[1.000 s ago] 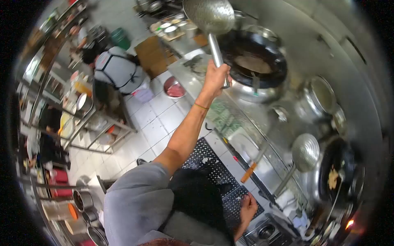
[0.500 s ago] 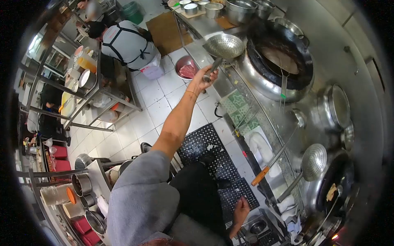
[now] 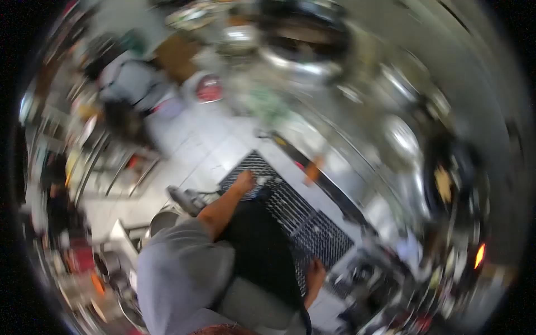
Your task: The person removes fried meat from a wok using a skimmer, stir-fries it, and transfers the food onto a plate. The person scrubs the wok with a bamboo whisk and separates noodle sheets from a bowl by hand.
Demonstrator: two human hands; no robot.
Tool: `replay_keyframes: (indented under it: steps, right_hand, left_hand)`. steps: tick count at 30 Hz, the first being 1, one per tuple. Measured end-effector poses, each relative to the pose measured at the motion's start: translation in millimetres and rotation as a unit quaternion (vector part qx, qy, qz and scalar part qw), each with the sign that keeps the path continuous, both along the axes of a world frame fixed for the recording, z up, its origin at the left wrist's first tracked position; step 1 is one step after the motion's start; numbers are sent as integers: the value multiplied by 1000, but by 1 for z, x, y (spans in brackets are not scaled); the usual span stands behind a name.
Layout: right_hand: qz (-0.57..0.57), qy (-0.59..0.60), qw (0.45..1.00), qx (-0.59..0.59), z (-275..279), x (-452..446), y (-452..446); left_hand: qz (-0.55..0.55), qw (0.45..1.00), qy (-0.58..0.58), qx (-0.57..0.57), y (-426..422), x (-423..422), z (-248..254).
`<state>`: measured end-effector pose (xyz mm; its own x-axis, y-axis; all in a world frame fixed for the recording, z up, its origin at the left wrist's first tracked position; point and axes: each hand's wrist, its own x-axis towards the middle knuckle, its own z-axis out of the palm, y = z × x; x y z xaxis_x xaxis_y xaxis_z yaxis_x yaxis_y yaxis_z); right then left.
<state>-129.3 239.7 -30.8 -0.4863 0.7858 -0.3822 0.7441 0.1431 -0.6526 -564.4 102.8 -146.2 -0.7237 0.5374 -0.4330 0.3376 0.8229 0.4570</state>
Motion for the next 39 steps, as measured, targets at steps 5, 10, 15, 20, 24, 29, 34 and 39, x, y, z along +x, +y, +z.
replay_keyframes:
  steps: [5,10,15,20,24,29,34,39]
  right_hand:
    - [-192,36,978,71,3,82,-18]
    - [-364,129,922,30,37,155,-39]
    - [-405,175,897,36,50,182,-16]
    - [-319,124,932,123,72,170,45]
    - [-306,197,930,56,102,167,91]
    - [-374,203,905,11,140,195,161]
    - [-318,99,938,98,200,202,258]
    - [-271,94,931,225,223,178,342]
  left_hand:
    - [-434,896,80,-43,54,154,-91]
    - [-488,869,54,66,115,239,-105]
    - [-512,851,-17,119,215,307,-79]
    - [-359,898,-244,74,315,406,19]
    - [-307,895,-304,108,389,480,-19]
    - [154,681,-701,141,473,557,-64]
    - [415,367,-792,257,511,532,-19]
    - [444,313,-787,293,550,565,-43]
